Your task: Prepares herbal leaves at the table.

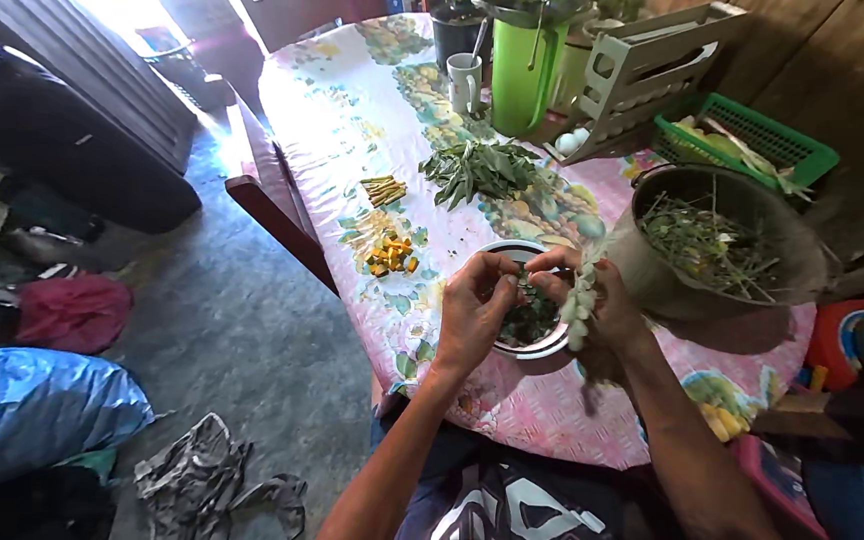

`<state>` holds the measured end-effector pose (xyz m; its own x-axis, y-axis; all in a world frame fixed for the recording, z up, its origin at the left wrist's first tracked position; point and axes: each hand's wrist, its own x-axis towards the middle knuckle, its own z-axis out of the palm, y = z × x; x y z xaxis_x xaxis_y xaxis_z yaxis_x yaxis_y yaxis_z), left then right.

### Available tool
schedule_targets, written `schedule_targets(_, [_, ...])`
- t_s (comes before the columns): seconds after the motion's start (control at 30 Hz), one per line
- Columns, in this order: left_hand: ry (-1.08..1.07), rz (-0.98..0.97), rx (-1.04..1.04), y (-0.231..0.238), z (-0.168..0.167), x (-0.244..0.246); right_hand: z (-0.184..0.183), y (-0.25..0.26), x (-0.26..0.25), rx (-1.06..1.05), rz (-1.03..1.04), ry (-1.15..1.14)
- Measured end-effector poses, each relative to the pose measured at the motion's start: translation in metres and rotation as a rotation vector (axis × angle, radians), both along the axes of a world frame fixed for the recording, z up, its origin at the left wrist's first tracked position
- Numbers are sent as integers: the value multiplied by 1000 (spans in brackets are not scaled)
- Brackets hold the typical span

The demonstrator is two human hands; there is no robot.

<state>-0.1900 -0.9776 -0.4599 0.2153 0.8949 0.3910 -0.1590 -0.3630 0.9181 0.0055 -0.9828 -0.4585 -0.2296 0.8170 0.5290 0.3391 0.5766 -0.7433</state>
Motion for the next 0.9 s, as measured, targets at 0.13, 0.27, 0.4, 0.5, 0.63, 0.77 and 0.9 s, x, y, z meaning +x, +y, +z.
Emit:
schedule_targets(0.13, [8,-12,-12,-1,0,0,0,0,0,-22,-18,-18])
schedule_targets(0.27, [5,-15,-30,-2,1,2,-5,2,2,-80,-45,-48])
schedule_targets(0.4, [54,-35,-44,-2,1,5,-4,0,3,-69,-80,-78])
schedule_targets(0.5, [4,-38,-12,-2,1,12,-6,1,3,-1,-66,-114])
schedule_targets(0.63, [-13,-118,-10,-3,7,9,9,-19,22,-148,-113,29])
schedule_targets(0.77, [235,-6,103,4,4,-3,46,-37,92,-30,-265,85])
schedule_targets(0.9, [614,149,271,11,-6,-6,72,-47,139,-128,-831,-484])
